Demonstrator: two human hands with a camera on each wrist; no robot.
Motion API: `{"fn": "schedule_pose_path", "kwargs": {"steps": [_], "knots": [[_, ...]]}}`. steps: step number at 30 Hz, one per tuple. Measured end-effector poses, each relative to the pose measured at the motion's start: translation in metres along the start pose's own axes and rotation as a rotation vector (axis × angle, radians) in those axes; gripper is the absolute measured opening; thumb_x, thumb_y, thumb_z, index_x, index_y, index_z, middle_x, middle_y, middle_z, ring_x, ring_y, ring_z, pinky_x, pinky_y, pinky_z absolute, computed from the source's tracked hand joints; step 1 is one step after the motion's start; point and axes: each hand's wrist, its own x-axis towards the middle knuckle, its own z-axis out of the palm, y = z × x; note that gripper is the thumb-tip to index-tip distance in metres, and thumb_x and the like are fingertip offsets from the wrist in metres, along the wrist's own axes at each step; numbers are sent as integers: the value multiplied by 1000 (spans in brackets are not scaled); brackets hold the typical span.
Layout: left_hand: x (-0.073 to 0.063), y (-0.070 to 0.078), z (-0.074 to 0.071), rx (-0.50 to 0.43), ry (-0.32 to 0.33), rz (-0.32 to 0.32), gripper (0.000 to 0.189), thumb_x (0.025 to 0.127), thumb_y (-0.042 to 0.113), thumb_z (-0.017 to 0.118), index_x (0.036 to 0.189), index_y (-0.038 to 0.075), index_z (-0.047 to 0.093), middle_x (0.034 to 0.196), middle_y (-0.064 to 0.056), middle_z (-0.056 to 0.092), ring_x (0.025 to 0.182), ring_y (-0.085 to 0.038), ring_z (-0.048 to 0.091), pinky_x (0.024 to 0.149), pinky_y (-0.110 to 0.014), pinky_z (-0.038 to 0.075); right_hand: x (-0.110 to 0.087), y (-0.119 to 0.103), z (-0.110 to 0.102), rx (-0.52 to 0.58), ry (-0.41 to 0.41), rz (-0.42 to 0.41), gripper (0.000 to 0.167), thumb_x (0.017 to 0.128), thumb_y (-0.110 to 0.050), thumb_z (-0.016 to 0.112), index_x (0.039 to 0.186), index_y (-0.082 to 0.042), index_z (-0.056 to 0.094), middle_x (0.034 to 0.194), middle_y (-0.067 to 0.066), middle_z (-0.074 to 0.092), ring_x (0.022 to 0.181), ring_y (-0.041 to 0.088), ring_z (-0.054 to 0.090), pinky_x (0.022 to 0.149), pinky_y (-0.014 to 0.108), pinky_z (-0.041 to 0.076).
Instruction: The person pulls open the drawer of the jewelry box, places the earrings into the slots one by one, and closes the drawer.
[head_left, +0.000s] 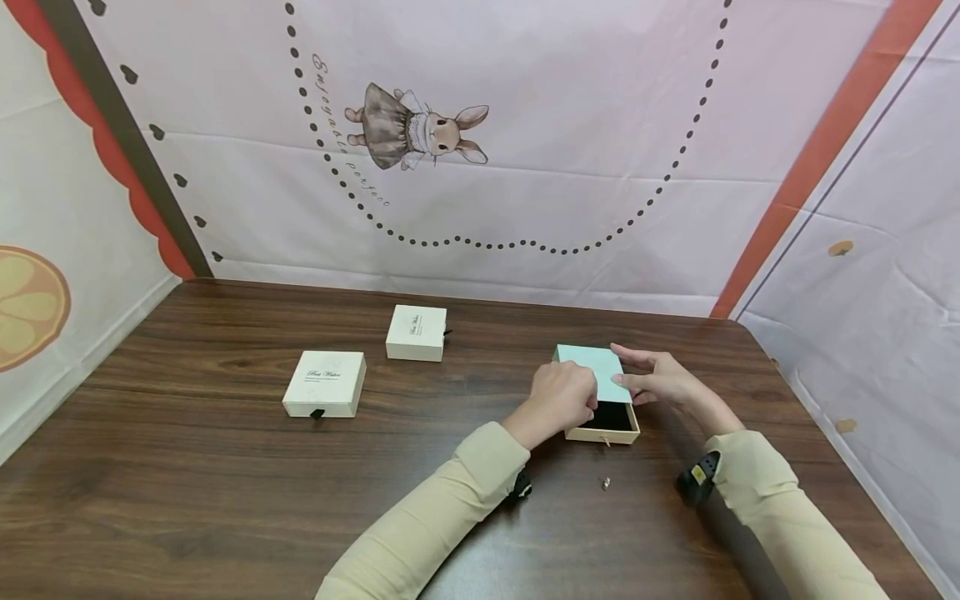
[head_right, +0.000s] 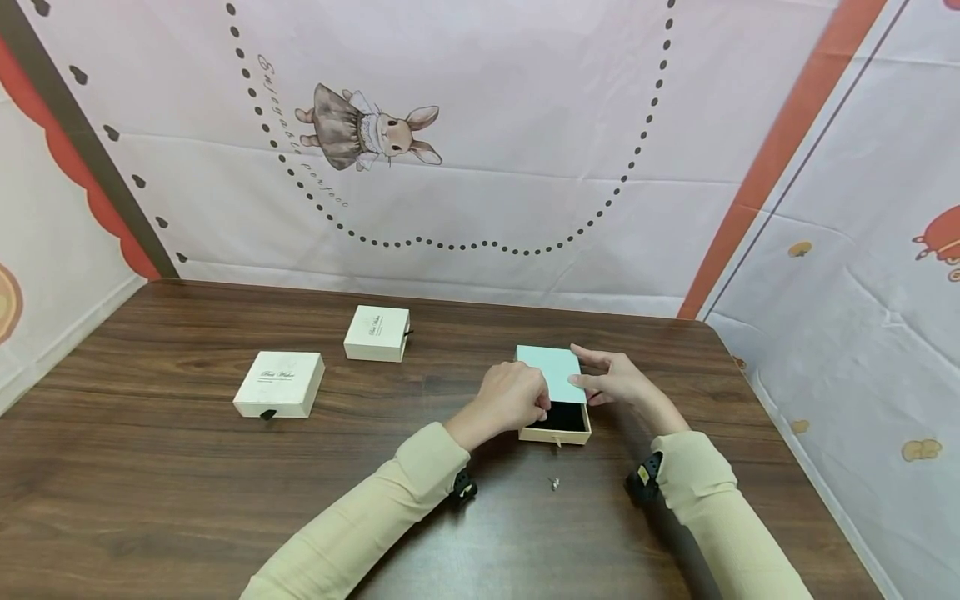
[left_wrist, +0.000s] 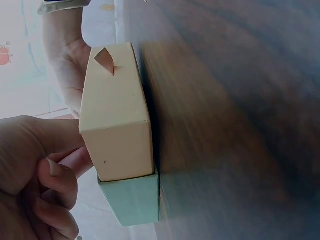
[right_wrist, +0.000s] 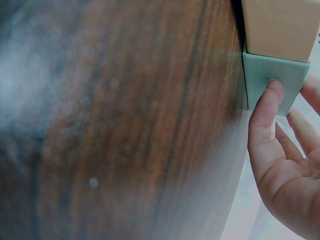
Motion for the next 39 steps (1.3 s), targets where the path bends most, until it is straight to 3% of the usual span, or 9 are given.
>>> {"fn": "schedule_pose_path", "kwargs": {"steps": [8, 14, 22, 29, 36, 39], "knots": [[0, 1, 0, 34, 20, -10, 14, 74, 20, 74, 62, 25, 69, 62, 15, 62, 55, -6, 55, 43, -22, 39, -2, -2, 1, -4, -4, -4, 70, 87, -20, 62, 144, -8, 24, 143, 26, 25, 63, 10, 51, 63, 31, 52], [1, 1, 1, 54, 2, -37, 12, 73, 27, 76, 63, 27, 69, 64, 15, 63, 58, -6, 57, 45, -23, 42, -2, -3, 1, -8, -10, -14, 68, 88, -19, 61, 144, -7, 24, 143, 26, 26, 63, 11, 52, 62, 32, 52], [-2, -3, 2, 0, -41, -69, 7, 76, 30, 73, 69, 32, 74, 69, 19, 65, 60, -2, 57, 45, -22, 41, -1, 0, 0, -26, -6, -17, 70, 87, -22, 63, 143, -7, 24, 142, 27, 26, 63, 12, 51, 63, 32, 52], [-4, -1, 1, -12, -9, -116, 18, 77, 28, 72, 59, 30, 69, 59, 18, 60, 54, -3, 53, 41, -21, 37, -1, 0, -1, -18, -2, -11, 70, 87, -22, 63, 144, -8, 25, 142, 25, 27, 63, 11, 51, 63, 31, 52], [-3, 4, 1, 73, -12, -84, 28, 78, 22, 68, 52, 27, 60, 51, 14, 53, 46, -5, 48, 39, -23, 37, -2, -1, 0, -11, -8, -18, 70, 87, -20, 62, 144, -7, 23, 141, 26, 27, 62, 10, 50, 62, 30, 51], [-5, 2, 1, 53, -13, -73, 26, 78, 22, 69, 54, 27, 63, 53, 15, 56, 47, -4, 49, 39, -22, 36, -2, -1, 1, -11, -8, -18, 70, 87, -21, 62, 144, -7, 24, 141, 26, 28, 62, 10, 51, 62, 31, 52]]}}
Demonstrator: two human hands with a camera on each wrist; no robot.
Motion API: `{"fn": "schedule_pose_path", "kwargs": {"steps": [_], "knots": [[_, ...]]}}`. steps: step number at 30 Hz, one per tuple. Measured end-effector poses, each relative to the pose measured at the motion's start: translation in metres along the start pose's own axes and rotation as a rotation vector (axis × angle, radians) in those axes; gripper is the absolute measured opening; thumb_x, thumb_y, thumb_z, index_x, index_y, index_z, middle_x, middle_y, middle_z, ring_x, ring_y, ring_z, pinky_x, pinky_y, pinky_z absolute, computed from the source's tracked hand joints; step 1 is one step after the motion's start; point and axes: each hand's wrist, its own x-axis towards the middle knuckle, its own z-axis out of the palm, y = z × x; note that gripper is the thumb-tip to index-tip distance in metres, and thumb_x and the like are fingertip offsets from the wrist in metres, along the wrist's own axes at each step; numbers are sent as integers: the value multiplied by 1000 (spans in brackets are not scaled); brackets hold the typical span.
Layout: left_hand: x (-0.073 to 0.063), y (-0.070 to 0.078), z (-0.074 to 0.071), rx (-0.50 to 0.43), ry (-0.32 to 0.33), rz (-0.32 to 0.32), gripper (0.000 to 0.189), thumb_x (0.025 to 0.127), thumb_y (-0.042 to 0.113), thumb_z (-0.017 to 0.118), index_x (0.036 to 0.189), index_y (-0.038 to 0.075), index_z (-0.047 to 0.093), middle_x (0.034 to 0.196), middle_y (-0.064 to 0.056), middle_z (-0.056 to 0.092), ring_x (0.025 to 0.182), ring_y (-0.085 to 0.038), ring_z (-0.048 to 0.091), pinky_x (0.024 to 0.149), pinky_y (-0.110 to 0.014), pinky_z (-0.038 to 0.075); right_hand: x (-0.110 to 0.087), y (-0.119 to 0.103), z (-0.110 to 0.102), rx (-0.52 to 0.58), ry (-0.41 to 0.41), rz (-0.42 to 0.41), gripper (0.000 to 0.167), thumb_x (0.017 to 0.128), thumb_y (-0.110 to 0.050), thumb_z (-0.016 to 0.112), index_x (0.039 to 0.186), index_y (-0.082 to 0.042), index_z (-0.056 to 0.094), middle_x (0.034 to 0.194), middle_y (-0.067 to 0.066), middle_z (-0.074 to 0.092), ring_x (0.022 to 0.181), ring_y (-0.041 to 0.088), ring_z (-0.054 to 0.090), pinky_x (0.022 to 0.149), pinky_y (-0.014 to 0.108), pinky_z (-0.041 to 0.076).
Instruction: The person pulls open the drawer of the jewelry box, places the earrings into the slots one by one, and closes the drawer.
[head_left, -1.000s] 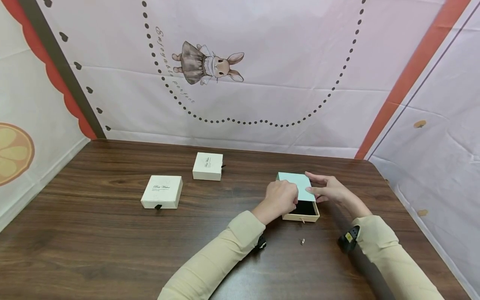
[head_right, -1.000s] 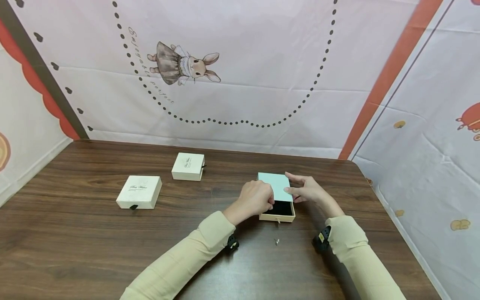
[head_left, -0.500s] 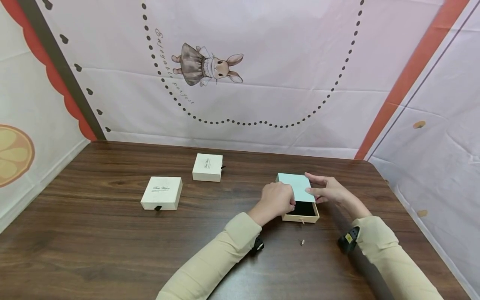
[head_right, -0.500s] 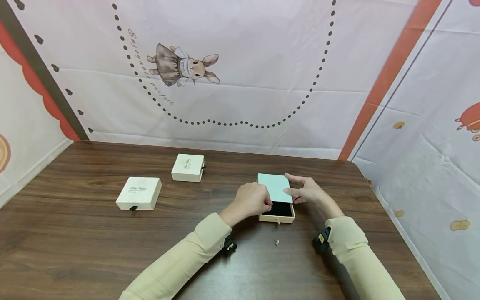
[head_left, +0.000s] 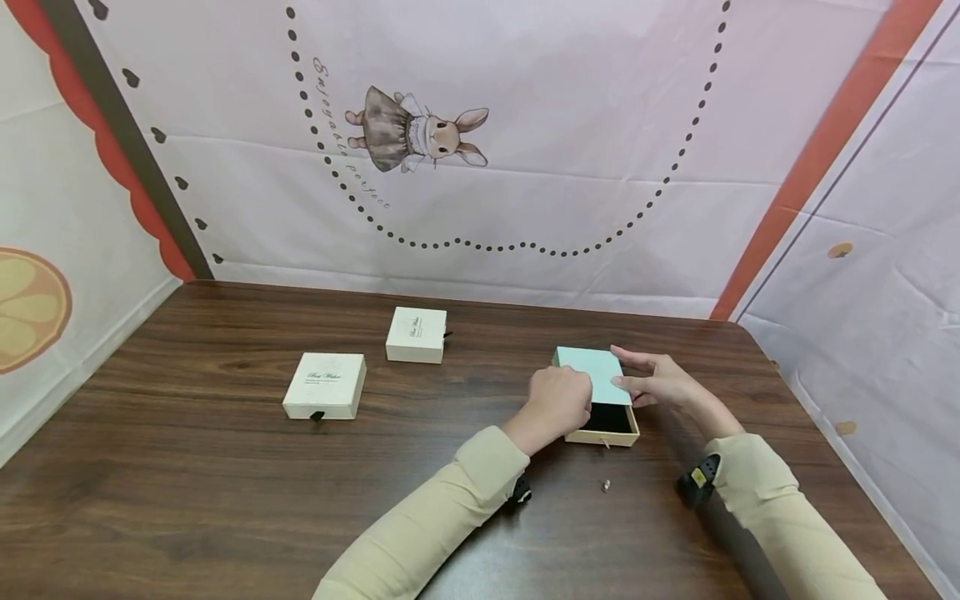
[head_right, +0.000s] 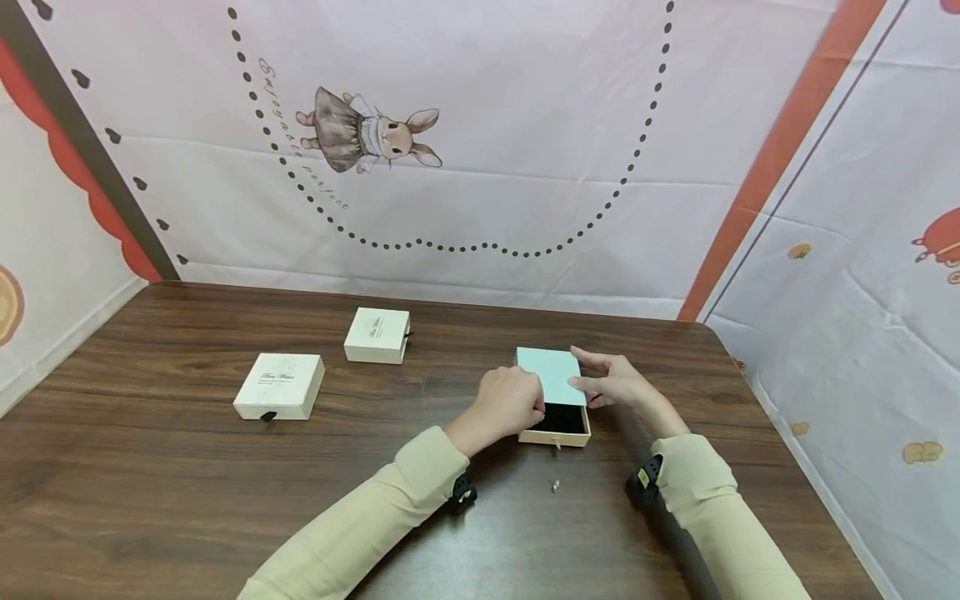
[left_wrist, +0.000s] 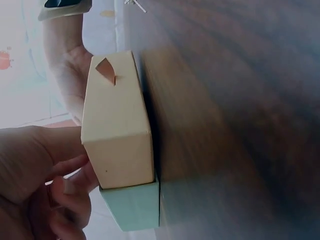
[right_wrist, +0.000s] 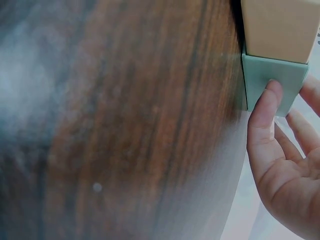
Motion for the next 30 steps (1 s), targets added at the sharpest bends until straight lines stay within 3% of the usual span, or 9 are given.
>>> {"fn": "schedule_pose_path", "kwargs": {"steps": [3, 8, 15, 20, 30], "knots": [[-2, -4, 1, -60, -3, 6, 16, 79, 27, 70, 62, 27, 70, 60, 16, 62, 52, -3, 53, 42, -20, 38, 1, 1, 0, -8, 0, -2, 71, 87, -22, 62, 144, -7, 23, 140, 26, 28, 62, 10, 51, 62, 30, 52], [-5, -12, 0, -238, 3, -4, 7, 79, 30, 71, 79, 24, 75, 74, 15, 67, 64, -2, 59, 53, -19, 43, 2, 4, 1, -11, 0, 0, 71, 87, -23, 63, 144, -7, 23, 141, 26, 26, 63, 10, 51, 63, 31, 52], [-10, -19, -3, -435, 36, -6, 8, 76, 27, 73, 81, 21, 76, 73, 13, 68, 65, 2, 58, 60, -16, 43, 3, 3, 0, 14, 4, 6, 72, 86, -22, 63, 144, -6, 23, 141, 26, 27, 62, 9, 50, 62, 30, 52], [-16, -16, -9, -512, 9, -9, 10, 76, 26, 74, 83, 20, 75, 73, 13, 68, 64, 5, 57, 61, -14, 42, 2, 3, -1, 28, 5, 15, 72, 86, -21, 63, 144, -7, 23, 142, 25, 26, 62, 8, 50, 62, 30, 52], [-29, -2, -12, -614, -47, 85, 13, 74, 22, 75, 86, 15, 75, 76, 11, 69, 67, 8, 56, 60, -10, 41, 1, 2, -2, -7, -3, 4, 71, 87, -22, 62, 144, -7, 22, 144, 27, 21, 64, 12, 52, 65, 32, 52]]}}
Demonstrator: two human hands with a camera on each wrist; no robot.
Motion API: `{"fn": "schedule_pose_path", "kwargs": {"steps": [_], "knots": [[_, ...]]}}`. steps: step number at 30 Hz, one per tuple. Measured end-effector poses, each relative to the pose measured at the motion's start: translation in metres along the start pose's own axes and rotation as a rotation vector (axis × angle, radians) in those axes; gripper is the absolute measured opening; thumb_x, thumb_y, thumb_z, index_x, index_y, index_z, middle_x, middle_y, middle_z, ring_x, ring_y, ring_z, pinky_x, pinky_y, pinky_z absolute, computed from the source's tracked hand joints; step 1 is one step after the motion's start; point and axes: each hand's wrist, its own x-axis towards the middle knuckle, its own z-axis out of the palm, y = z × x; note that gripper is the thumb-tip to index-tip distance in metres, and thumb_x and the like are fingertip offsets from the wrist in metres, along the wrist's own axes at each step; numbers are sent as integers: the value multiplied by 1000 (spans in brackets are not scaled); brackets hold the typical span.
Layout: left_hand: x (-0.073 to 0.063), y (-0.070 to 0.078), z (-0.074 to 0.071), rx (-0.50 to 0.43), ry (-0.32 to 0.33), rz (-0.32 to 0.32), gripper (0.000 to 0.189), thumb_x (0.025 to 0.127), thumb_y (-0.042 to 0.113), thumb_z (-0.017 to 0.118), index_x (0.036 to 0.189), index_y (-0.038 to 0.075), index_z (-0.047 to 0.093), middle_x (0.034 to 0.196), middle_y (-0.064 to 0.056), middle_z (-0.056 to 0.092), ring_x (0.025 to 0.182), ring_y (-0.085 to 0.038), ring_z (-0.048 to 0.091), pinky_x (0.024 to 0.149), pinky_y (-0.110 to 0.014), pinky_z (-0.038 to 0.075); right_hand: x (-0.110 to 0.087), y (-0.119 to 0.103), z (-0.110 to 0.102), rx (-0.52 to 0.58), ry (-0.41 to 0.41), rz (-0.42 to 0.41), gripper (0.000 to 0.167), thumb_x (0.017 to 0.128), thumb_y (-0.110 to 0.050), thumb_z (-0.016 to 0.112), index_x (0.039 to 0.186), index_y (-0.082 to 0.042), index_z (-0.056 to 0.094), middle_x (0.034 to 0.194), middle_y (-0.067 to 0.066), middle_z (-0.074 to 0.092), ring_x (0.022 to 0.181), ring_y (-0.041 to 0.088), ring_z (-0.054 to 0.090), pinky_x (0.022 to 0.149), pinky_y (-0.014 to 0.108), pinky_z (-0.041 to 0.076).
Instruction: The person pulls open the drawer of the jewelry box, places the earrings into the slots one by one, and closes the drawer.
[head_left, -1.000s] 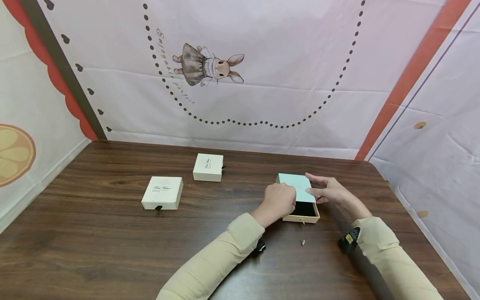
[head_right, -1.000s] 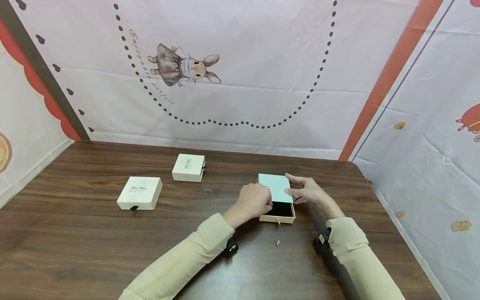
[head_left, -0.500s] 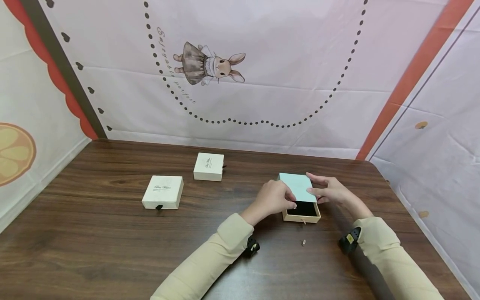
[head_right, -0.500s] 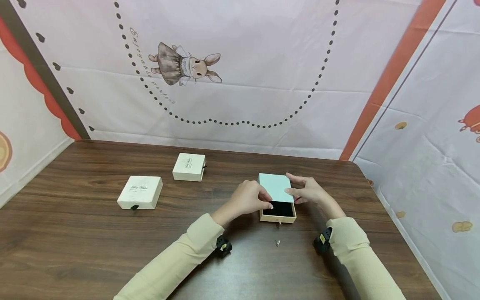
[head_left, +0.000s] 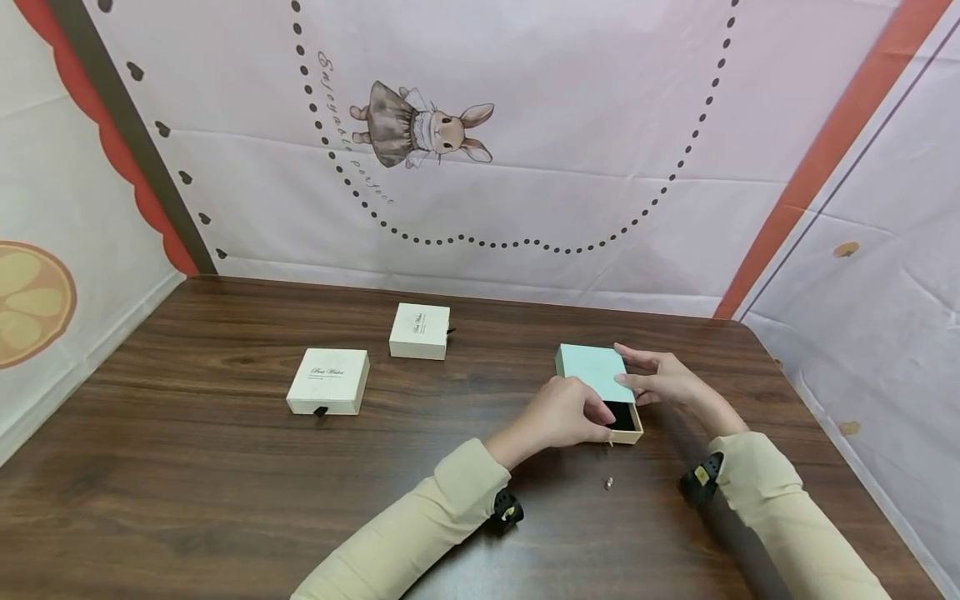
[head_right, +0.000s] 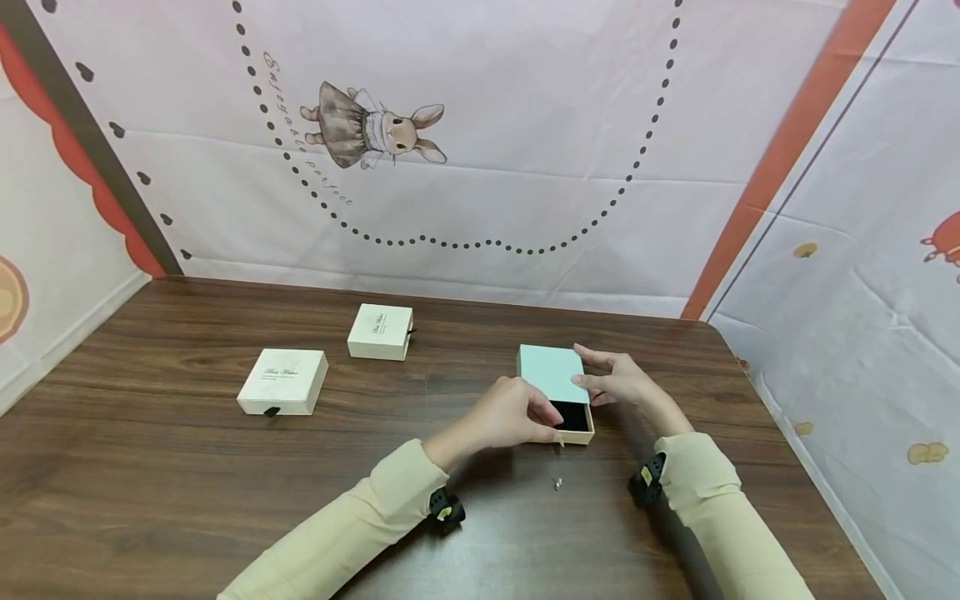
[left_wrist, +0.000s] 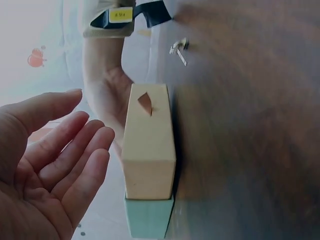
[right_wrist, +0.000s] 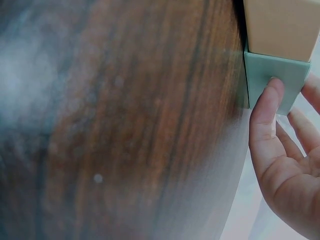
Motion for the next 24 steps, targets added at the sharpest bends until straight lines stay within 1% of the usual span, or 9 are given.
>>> {"fn": "schedule_pose_path", "kwargs": {"steps": [5, 10, 17, 24], "knots": [[-2, 2, 5, -23, -32, 7, 13, 73, 23, 76, 84, 16, 75, 74, 13, 69, 64, 11, 54, 60, -9, 40, 0, 1, -1, -11, -7, -4, 72, 87, -23, 62, 144, -7, 22, 144, 28, 19, 65, 12, 51, 66, 33, 52], [-2, 4, 9, -12, -89, 18, 16, 72, 23, 77, 85, 14, 74, 73, 12, 69, 62, 11, 54, 59, -8, 40, 0, 1, -1, -25, -8, -17, 71, 88, -23, 61, 144, -7, 22, 144, 29, 20, 66, 13, 52, 66, 32, 52], [-2, 7, 16, 37, -171, 50, 20, 72, 22, 77, 89, 12, 73, 76, 10, 69, 64, 11, 56, 60, -7, 40, 0, 1, -1, -39, -5, -17, 71, 87, -24, 62, 144, -8, 23, 144, 29, 20, 67, 13, 53, 67, 32, 52], [-2, 13, 21, 78, -220, 52, 23, 72, 22, 78, 92, 13, 73, 77, 9, 69, 64, 10, 55, 57, -7, 40, 0, 1, -1, -36, 3, -5, 71, 87, -25, 62, 144, -9, 23, 144, 29, 19, 69, 13, 53, 67, 32, 52]]}}
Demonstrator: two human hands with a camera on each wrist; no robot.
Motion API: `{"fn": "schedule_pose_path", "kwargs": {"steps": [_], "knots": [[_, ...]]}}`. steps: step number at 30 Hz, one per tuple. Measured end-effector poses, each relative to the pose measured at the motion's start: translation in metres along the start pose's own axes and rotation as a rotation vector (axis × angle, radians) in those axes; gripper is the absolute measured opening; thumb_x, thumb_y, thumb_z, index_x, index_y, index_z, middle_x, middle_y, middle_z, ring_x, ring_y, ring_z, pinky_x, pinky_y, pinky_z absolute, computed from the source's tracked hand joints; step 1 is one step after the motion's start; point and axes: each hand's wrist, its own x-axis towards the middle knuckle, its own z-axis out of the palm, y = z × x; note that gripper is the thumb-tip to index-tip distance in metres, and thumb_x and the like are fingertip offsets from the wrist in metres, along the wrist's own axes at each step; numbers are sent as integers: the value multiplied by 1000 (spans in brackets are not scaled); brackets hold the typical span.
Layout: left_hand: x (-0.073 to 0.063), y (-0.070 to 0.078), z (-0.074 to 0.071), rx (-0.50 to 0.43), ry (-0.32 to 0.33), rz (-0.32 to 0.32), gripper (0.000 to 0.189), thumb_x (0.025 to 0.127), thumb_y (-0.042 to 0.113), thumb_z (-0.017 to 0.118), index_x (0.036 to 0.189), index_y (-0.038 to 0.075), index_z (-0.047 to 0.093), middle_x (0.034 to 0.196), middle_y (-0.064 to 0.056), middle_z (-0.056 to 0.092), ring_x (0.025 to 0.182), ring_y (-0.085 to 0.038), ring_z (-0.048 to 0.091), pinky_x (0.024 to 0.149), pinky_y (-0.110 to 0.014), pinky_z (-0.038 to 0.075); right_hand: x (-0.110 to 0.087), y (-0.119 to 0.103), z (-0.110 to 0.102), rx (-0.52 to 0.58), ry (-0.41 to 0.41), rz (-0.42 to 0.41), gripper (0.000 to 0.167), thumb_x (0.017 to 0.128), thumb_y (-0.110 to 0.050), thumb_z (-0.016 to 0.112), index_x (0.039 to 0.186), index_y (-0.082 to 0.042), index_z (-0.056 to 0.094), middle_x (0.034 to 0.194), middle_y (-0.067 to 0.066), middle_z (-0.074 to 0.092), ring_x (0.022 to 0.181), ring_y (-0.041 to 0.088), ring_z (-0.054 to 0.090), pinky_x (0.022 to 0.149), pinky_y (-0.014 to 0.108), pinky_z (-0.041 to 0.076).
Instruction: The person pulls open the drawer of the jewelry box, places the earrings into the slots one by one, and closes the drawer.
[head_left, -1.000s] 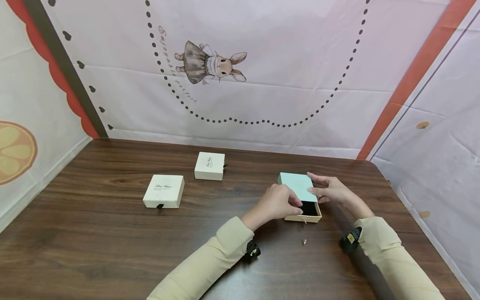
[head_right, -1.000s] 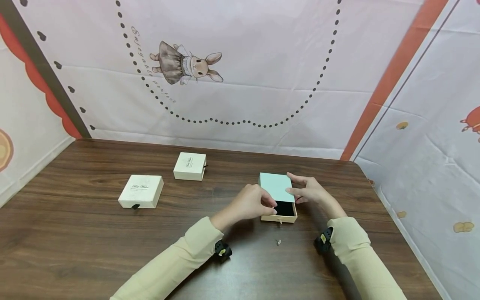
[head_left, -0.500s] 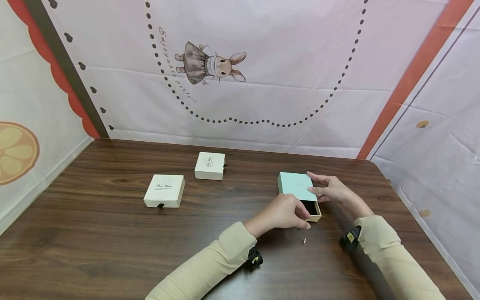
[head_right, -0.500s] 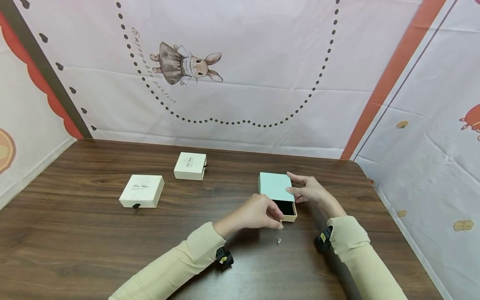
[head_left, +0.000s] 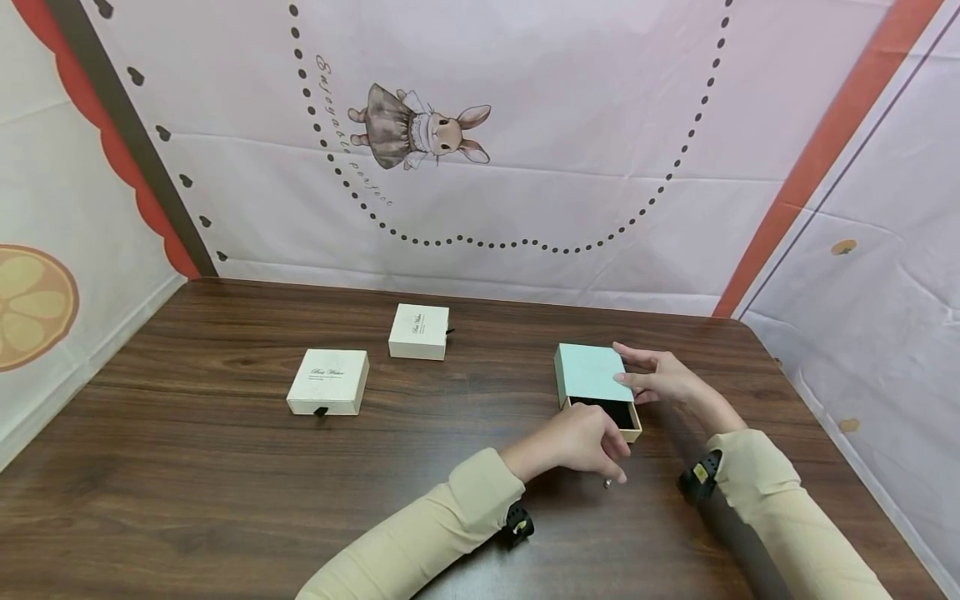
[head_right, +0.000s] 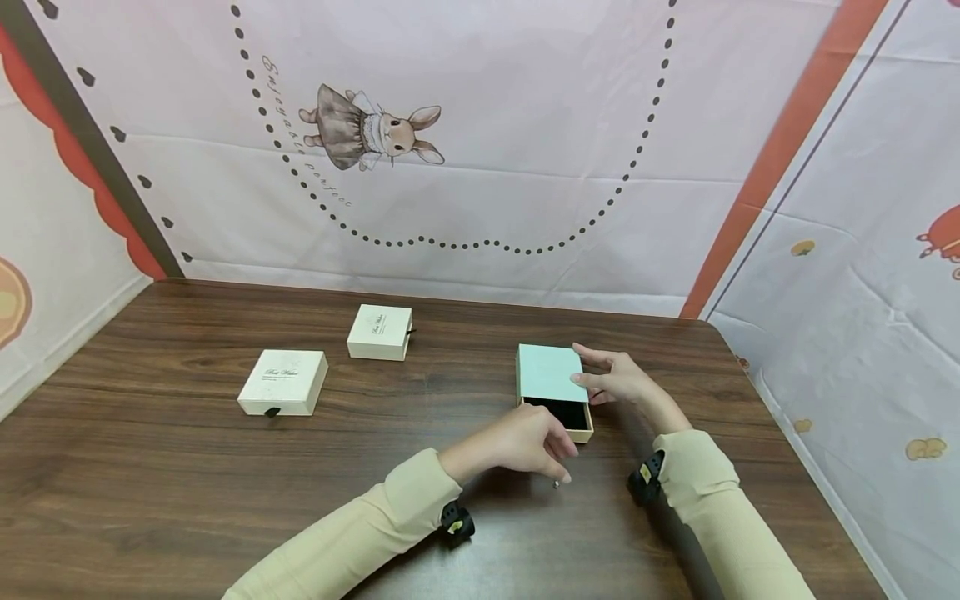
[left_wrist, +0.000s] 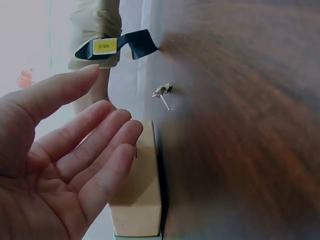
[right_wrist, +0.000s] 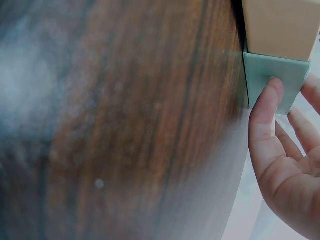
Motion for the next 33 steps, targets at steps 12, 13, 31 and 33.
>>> {"fn": "schedule_pose_path", "kwargs": {"steps": [12, 13, 31, 33], "knots": [[5, 7, 10, 195, -59, -53, 16, 69, 25, 80, 83, 20, 74, 69, 17, 64, 66, 7, 54, 98, -25, 34, 0, -1, 1, 18, -11, 4, 73, 86, -25, 63, 144, -9, 22, 144, 29, 18, 69, 13, 53, 67, 31, 52], [5, 7, 10, 210, -63, -65, 15, 68, 25, 80, 82, 21, 74, 70, 17, 64, 68, 6, 54, 94, -23, 37, 0, -1, 1, 14, -11, 3, 73, 86, -26, 63, 144, -9, 22, 144, 29, 18, 69, 13, 53, 67, 31, 52], [10, 15, 17, 350, -111, -186, 23, 68, 18, 79, 58, 23, 59, 57, 15, 52, 56, -4, 48, 47, -20, 39, 0, -2, 1, 63, -13, 21, 74, 86, -23, 63, 145, -9, 21, 146, 27, 16, 65, 11, 51, 66, 32, 51], [10, 15, 17, 364, -116, -189, 24, 70, 17, 78, 57, 22, 58, 56, 14, 51, 55, -4, 48, 46, -21, 39, 0, -2, 0, 63, -13, 21, 73, 86, -23, 63, 145, -9, 21, 146, 27, 16, 65, 11, 51, 66, 32, 51]]}}
